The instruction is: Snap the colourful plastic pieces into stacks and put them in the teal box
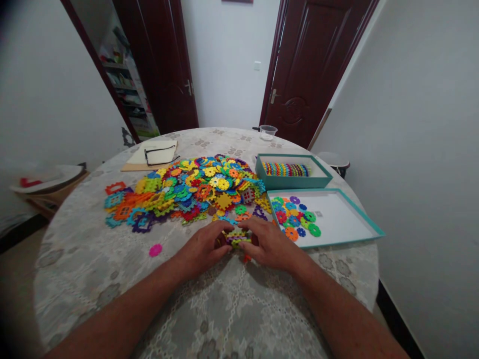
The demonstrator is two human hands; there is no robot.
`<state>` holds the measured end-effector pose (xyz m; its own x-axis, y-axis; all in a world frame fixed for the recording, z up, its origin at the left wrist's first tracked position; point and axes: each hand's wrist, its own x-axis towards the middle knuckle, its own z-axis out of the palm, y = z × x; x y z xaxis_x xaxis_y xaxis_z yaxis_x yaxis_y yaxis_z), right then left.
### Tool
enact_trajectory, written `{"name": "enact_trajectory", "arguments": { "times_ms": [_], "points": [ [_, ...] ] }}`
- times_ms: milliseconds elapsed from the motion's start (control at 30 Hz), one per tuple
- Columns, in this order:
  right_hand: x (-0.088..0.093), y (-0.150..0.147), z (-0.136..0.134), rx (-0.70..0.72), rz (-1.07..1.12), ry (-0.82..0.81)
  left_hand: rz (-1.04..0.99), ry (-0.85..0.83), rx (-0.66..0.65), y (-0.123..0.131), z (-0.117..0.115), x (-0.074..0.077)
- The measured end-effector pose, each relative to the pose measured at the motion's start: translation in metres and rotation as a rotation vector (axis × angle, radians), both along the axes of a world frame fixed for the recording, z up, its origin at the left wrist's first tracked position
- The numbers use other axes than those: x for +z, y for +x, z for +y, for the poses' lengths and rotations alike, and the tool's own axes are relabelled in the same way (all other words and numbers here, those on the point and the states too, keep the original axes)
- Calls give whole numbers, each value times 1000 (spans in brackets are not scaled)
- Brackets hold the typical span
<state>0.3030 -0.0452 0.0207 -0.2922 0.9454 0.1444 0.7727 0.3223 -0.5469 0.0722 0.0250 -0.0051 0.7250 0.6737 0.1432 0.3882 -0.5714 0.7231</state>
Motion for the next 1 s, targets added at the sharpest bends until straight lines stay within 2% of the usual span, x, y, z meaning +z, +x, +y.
{"name": "enact_trajectory", "arguments": {
  "times_ms": [367, 500, 600, 700, 800, 933, 1000],
  "points": [
    [2, -5, 2, 48, 2, 25, 1, 33, -3, 1, -1, 7],
    [3, -9, 1, 56, -39, 1, -11, 33, -19, 1, -2, 5],
    [8, -8, 0, 11, -35, 1, -51, 57, -13, 0, -3, 2],
    [23, 0, 1, -93, 44, 29, -95, 92, 44, -2, -2, 3],
    [46, 22, 15, -275, 57, 132, -111, 130, 125, -4, 1, 7],
    [74, 69, 65, -551, -102, 281, -113, 184, 142, -5, 3, 7],
    [82, 89, 98, -680, -249, 262, -114, 216, 129, -5, 4, 5]
  ]
}}
